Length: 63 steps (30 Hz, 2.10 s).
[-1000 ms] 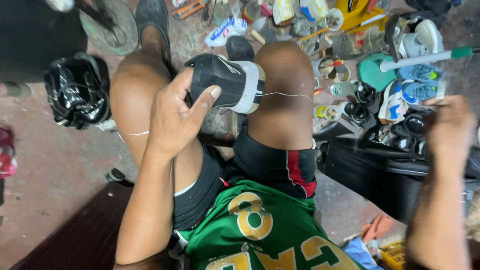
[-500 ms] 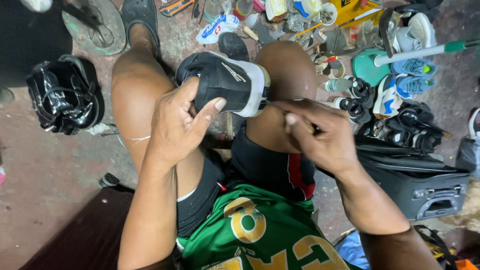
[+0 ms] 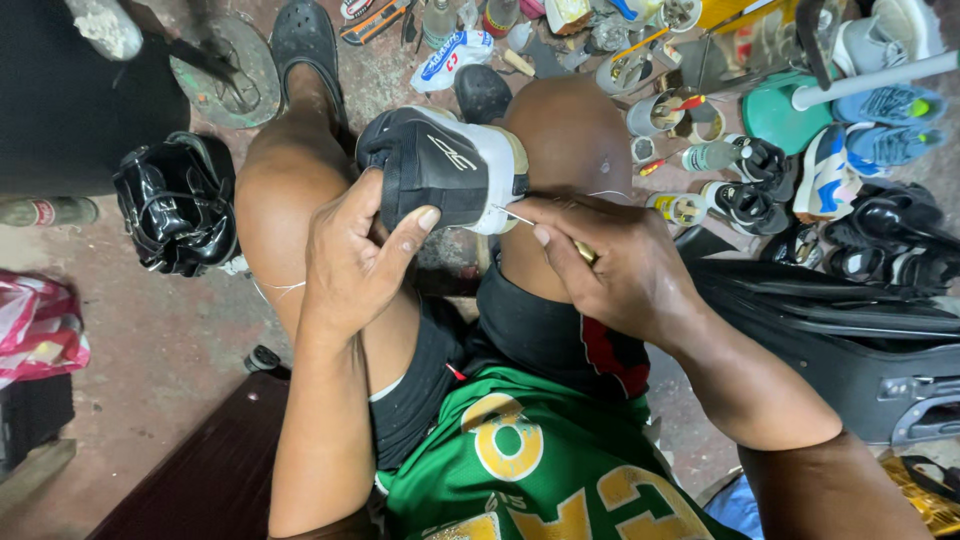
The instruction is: The person sits on the floor and sews a black and white sneaker using a needle and white thread. They repeatedly push the needle through the shoe's upper and pull the thread tight, rotating the shoe to access different areas.
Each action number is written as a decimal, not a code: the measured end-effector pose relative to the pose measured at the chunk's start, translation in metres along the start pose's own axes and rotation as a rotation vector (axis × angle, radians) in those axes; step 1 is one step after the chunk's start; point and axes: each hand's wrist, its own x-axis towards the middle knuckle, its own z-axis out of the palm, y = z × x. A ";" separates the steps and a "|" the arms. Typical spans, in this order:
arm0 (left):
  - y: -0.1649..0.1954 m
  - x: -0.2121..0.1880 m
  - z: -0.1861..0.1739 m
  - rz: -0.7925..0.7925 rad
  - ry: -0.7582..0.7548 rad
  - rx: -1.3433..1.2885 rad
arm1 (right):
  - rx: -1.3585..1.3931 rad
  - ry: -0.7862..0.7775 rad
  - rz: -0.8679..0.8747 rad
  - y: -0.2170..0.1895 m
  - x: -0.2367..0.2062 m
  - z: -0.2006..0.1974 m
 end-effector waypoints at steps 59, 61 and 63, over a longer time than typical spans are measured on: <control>-0.027 0.003 -0.015 -0.072 0.003 -0.149 | -0.840 -0.507 -0.113 -0.062 0.082 0.035; -0.024 -0.001 -0.020 -0.052 0.000 -0.193 | -0.830 -0.486 -0.070 -0.063 0.078 0.031; -0.020 -0.013 -0.027 -0.003 0.062 -0.186 | -0.770 -0.439 -0.046 -0.062 0.071 0.026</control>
